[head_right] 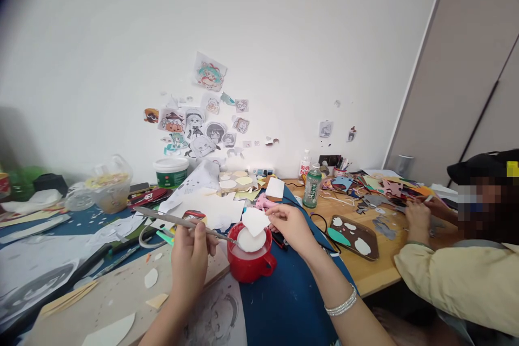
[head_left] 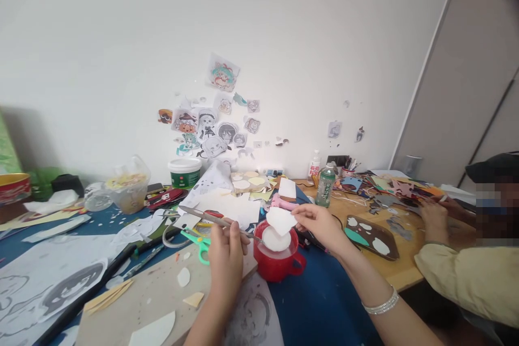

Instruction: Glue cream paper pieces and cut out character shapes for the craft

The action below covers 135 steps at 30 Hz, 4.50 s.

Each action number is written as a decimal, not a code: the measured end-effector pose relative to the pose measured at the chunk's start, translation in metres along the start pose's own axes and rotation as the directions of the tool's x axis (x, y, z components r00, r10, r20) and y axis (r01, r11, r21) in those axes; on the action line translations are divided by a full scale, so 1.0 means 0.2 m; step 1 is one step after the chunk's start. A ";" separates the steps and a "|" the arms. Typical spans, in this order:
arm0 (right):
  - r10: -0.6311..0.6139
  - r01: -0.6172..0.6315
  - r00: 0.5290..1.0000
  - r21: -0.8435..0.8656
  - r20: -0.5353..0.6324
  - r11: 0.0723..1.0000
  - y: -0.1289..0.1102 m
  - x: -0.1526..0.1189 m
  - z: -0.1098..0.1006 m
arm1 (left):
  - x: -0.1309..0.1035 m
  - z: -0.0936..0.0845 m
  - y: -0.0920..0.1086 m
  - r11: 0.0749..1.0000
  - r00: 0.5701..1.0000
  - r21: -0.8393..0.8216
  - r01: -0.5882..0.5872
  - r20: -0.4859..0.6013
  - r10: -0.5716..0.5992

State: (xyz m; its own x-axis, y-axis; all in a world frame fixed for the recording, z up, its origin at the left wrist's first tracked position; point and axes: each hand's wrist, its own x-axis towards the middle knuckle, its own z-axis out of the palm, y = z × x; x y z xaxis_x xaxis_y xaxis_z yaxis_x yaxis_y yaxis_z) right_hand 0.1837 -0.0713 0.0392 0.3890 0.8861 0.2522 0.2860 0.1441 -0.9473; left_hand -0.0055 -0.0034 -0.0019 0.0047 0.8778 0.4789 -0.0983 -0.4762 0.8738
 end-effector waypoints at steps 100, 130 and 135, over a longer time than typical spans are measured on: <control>-0.315 0.821 0.570 -0.544 0.759 0.174 -0.06 0.00 -0.02 | 0.01 0.00 -0.02 0.999 0.999 0.012 -0.039 -0.006 0.039; -0.749 0.690 0.299 -0.676 0.591 -0.258 0.01 0.00 0.02 | 0.01 0.00 0.01 0.999 1.000 -0.045 0.016 -0.017 -0.017; -0.620 0.757 0.404 -0.627 0.672 -0.186 0.05 0.01 0.03 | 0.01 0.00 0.01 1.000 1.000 -0.030 0.008 -0.024 -0.009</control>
State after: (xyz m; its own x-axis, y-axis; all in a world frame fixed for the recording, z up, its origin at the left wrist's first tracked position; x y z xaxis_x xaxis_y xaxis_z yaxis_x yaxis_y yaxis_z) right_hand 0.1819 -0.0665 0.0291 -0.6088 0.5648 0.5571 0.7900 0.3678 0.4905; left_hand -0.0059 -0.0029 0.0000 -0.0186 0.8829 0.4693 -0.1276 -0.4676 0.8747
